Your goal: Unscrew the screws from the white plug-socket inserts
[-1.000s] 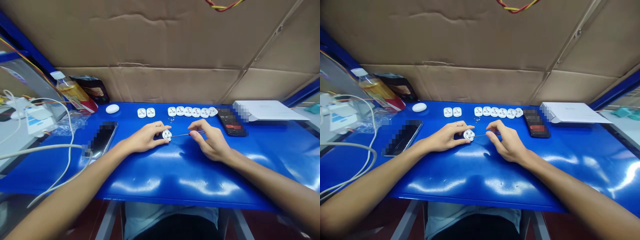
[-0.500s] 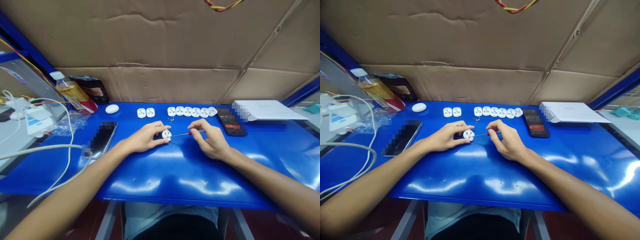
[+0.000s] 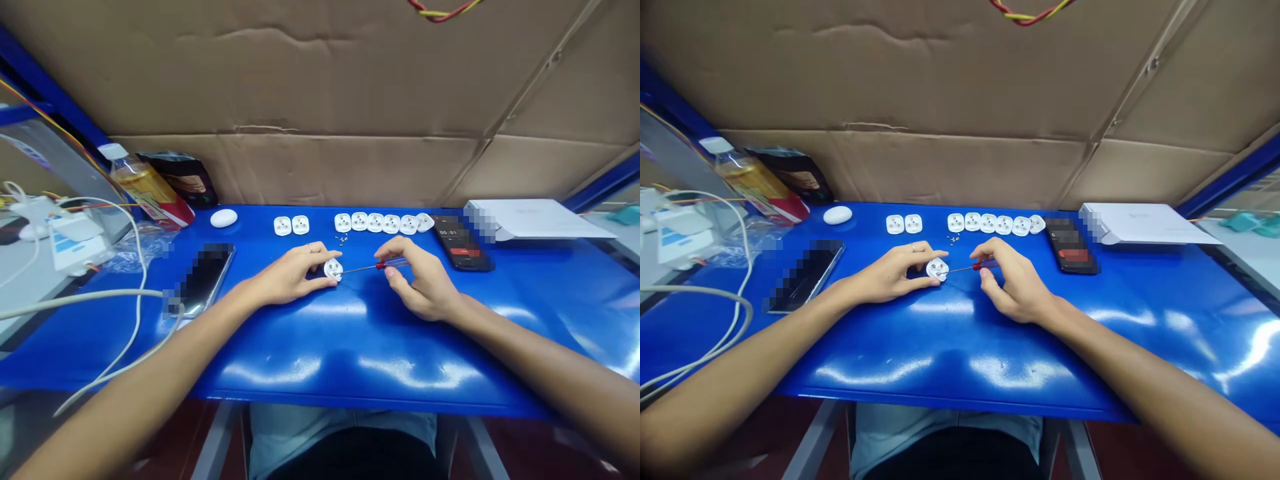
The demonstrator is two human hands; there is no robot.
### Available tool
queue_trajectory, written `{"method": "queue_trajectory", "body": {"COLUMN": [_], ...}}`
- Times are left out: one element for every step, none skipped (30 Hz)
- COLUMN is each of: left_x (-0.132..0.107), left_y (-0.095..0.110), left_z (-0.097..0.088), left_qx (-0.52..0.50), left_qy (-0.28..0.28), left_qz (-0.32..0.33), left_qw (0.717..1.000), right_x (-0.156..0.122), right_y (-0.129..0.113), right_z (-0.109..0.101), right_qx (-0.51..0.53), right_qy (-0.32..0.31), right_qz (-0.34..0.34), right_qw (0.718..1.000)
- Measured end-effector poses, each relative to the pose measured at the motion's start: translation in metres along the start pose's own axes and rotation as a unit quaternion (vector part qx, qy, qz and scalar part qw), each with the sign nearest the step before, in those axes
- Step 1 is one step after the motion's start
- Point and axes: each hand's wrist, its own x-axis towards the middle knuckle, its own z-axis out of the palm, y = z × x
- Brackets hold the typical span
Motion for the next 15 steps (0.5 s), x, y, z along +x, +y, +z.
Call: {"method": "queue_trajectory", "body": {"left_x": [-0.0001, -0.0001, -0.0001, -0.0001, 0.0, 0.0, 0.0, 0.0001, 0.0001, 0.0001, 0.0001, 0.0001, 0.0002, 0.0003, 0.0004], "left_y": [-0.0003, -0.0004, -0.0004, -0.0003, -0.0002, 0.0, 0.0001, 0.0002, 0.0003, 0.0004, 0.0006, 0.001, 0.0015, 0.0021, 0.0028], "left_z": [0.0001, 0.0001, 0.0001, 0.0, -0.0001, -0.0002, -0.0003, -0.0004, -0.0004, -0.0005, -0.0006, -0.0008, -0.0009, -0.0011, -0.0013], "left_qx": [0.001, 0.002, 0.004, 0.004, 0.005, 0.004, 0.003, 0.001, 0.0, -0.002, -0.003, -0.003, -0.002, 0.001, 0.003], "left_qy": [0.0, -0.001, -0.002, -0.004, -0.005, -0.006, -0.006, -0.006, -0.005, -0.004, -0.003, -0.003, -0.003, -0.003, -0.004], "left_qz": [0.001, 0.0, -0.001, -0.003, -0.005, -0.007, -0.007, -0.006, -0.003, -0.001, 0.0, 0.0, -0.001, -0.003, -0.006], "left_qw": [1.0, 1.0, 1.0, 1.0, 1.0, 1.0, 1.0, 1.0, 1.0, 1.0, 1.0, 1.0, 1.0, 1.0, 1.0], "right_x": [0.0002, 0.0003, 0.0004, 0.0003, 0.0001, -0.0001, -0.0004, -0.0007, -0.001, -0.0012, -0.0014, -0.0016, -0.0017, -0.0017, -0.0017], "right_y": [-0.0004, -0.0005, -0.0005, -0.0003, 0.0001, 0.0006, 0.0011, 0.0016, 0.0021, 0.0025, 0.0029, 0.0034, 0.0038, 0.0042, 0.0046], "right_z": [-0.0006, -0.001, -0.0012, -0.001, -0.0007, -0.0001, 0.0004, 0.0007, 0.0008, 0.0006, 0.0001, -0.0006, -0.0013, -0.0019, -0.0022], "right_qx": [-0.004, -0.011, -0.019, -0.027, -0.031, -0.032, -0.029, -0.025, -0.02, -0.016, -0.011, -0.007, -0.004, -0.005, -0.007], "right_qy": [-0.003, -0.007, -0.011, -0.013, -0.012, -0.009, -0.005, -0.002, 0.001, 0.001, -0.002, -0.007, -0.011, -0.015, -0.019], "right_qz": [-0.009, -0.01, -0.004, 0.007, 0.019, 0.027, 0.027, 0.021, 0.011, 0.002, -0.004, -0.005, -0.002, 0.004, 0.012], "right_qw": [1.0, 1.0, 1.0, 1.0, 0.999, 0.999, 0.999, 0.999, 1.0, 1.0, 1.0, 1.0, 1.0, 1.0, 1.0]}}
